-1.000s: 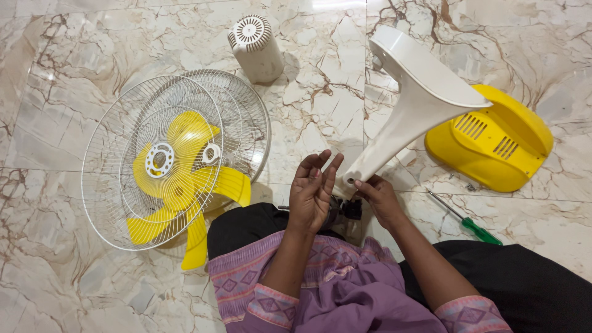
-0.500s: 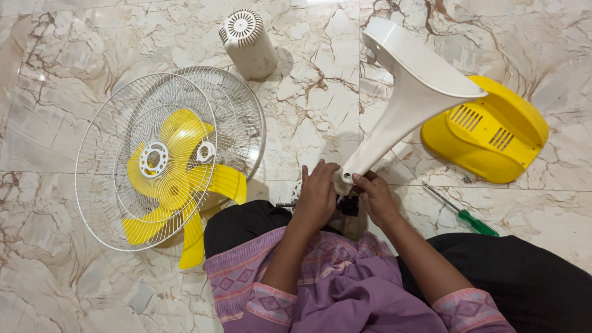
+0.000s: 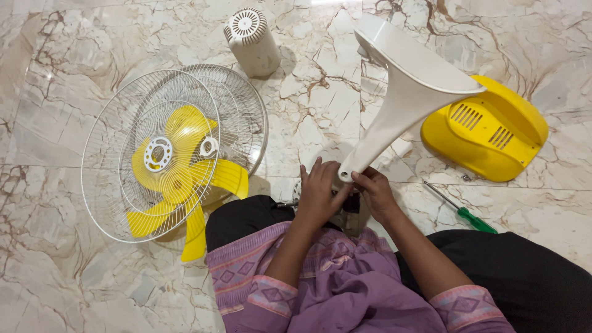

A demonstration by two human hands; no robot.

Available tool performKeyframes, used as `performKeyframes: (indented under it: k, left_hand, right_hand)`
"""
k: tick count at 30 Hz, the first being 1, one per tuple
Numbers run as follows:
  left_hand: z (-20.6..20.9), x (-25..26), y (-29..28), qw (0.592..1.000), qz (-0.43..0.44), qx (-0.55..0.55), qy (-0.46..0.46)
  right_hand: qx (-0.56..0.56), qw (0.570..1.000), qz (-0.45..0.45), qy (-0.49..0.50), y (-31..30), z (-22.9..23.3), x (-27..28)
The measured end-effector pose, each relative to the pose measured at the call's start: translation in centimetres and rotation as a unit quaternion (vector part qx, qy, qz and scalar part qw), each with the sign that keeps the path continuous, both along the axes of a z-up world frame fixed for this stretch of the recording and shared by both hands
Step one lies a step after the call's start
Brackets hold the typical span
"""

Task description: The person assembles a table fan by attaching the motor housing to the white neck and yellow base using a screwdriver. They align the parts, insert and tighten screws, and reposition the assembly to complete the connection.

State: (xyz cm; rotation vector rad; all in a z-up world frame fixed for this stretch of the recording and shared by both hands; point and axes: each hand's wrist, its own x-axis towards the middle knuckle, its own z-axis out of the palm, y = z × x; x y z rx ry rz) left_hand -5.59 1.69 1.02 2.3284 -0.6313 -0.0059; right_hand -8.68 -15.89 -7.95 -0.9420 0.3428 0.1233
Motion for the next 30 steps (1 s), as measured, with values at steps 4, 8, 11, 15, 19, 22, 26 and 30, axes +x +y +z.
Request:
performKeyframes:
  k: [4,8,11,15,19,22,26,30]
  left_hand:
    - [-1.7,-0.4,-0.8,0.999,0.026,-0.013,-0.042]
    - [-2.7,-0.2,-0.7,0.998,0.031,-0.027,-0.045]
    - [-2.6,-0.1,-0.2,0.998,0.032,-0.031,-0.041]
    - [-1.4,0.4,0.0,0.998,0.039,-0.045,-0.033]
    - [-0.1,1.4,-0.6,0.994,0.047,-0.085,0.044]
    - [0.8,2.3,-0.5,0.975,0.056,-0.154,0.147]
    - [1.3,3.3,0.6,0.947,0.069,-0.222,0.223]
    - [1.4,4.0,2.3,0.974,0.061,-0.121,0.181]
  right_hand:
    - [0.027,1.000,0.016,-0.001,-0.3,-0.2,-0.1]
    - [0.025,0.999,0.029,-0.005,-0.6,-0.1,0.0]
    - [0.026,0.999,0.038,-0.009,-0.6,-0.3,0.0]
    - [-0.048,0.998,0.044,-0.020,-0.4,-0.6,0.0]
    - [-0.059,0.997,0.040,-0.025,0.4,0.3,0.0]
    - [-0.041,0.997,0.047,-0.035,0.9,1.9,0.1]
    - [-0.031,0.996,0.074,-0.037,1.1,3.7,0.2]
    - [-0.077,0.992,0.094,-0.044,1.3,4.3,0.4]
